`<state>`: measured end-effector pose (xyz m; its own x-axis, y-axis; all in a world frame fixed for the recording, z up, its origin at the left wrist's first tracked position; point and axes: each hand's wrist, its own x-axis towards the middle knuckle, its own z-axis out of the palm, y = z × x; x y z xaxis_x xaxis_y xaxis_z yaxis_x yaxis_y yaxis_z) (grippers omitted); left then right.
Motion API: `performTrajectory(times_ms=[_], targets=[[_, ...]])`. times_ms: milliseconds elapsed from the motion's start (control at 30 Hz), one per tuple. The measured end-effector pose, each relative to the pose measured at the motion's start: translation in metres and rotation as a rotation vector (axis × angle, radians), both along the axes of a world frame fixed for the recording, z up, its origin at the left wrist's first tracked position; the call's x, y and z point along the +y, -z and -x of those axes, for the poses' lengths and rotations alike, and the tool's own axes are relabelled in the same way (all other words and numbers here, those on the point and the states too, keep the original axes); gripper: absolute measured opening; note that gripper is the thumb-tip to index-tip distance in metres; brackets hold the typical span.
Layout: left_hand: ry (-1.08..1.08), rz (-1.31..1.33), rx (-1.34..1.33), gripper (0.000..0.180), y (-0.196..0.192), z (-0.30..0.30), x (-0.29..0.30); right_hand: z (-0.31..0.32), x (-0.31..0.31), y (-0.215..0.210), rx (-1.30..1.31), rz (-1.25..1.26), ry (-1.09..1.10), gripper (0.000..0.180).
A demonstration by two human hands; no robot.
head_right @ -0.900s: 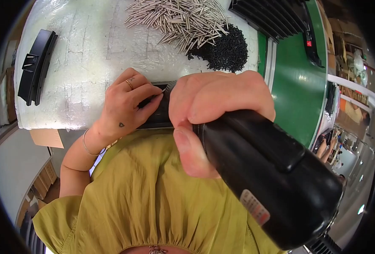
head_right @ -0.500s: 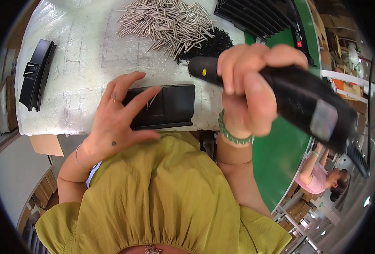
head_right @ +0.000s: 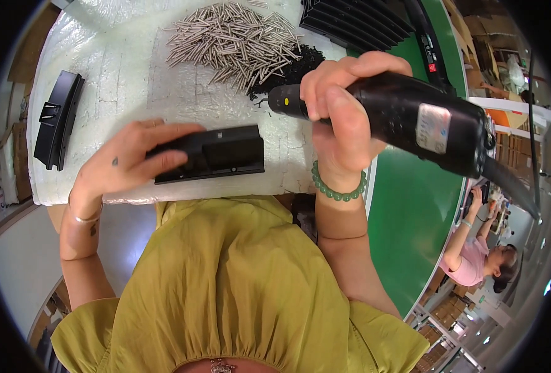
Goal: Assembling plastic housings by inserting small metal pins and using an electric screwdriver to secure components.
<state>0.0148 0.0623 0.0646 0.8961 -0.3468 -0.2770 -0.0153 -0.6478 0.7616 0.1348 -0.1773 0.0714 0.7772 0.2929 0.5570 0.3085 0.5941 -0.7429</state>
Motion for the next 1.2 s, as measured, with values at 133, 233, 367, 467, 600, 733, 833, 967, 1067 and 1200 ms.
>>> performTrajectory(times_ms=[133,233,367,467,600,733,833,967,1067,1200], targets=[[0.008,-0.158,-0.314,0.029,0.030,-0.014,0.005,0.004,-0.008,-0.013,-0.062,-0.023,-0.068,0.034],[-0.019,-0.127,-0.427,0.024,0.038,-0.022,-0.007,0.004,-0.012,-0.020,-0.120,-0.020,-0.093,0.035],[-0.117,0.013,-0.723,0.024,0.034,-0.055,-0.040,0.005,-0.015,-0.026,-0.161,-0.011,-0.106,0.035],[-0.091,0.076,-0.840,0.021,0.038,-0.078,-0.060,0.005,-0.016,-0.029,-0.169,-0.022,-0.084,0.034],[-0.044,0.106,-0.936,0.013,0.044,-0.094,-0.066,0.001,-0.021,-0.029,-0.190,-0.042,-0.045,0.034],[-0.122,0.127,-0.986,0.013,0.049,-0.098,-0.069,-0.003,-0.029,-0.030,-0.196,-0.086,-0.044,0.034],[-0.118,0.140,-0.971,0.013,0.043,-0.097,-0.069,-0.004,-0.031,-0.031,-0.225,-0.076,-0.059,0.034],[-0.130,0.165,-0.954,0.011,0.038,-0.093,-0.069,-0.004,-0.030,-0.031,-0.234,-0.063,-0.118,0.034],[-0.110,0.189,-0.930,0.012,0.038,-0.088,-0.068,0.003,-0.024,-0.037,-0.196,-0.003,-0.072,0.027],[-0.016,0.260,-0.837,0.012,0.041,-0.081,-0.065,0.011,-0.028,-0.036,-0.191,-0.038,-0.155,0.035]])
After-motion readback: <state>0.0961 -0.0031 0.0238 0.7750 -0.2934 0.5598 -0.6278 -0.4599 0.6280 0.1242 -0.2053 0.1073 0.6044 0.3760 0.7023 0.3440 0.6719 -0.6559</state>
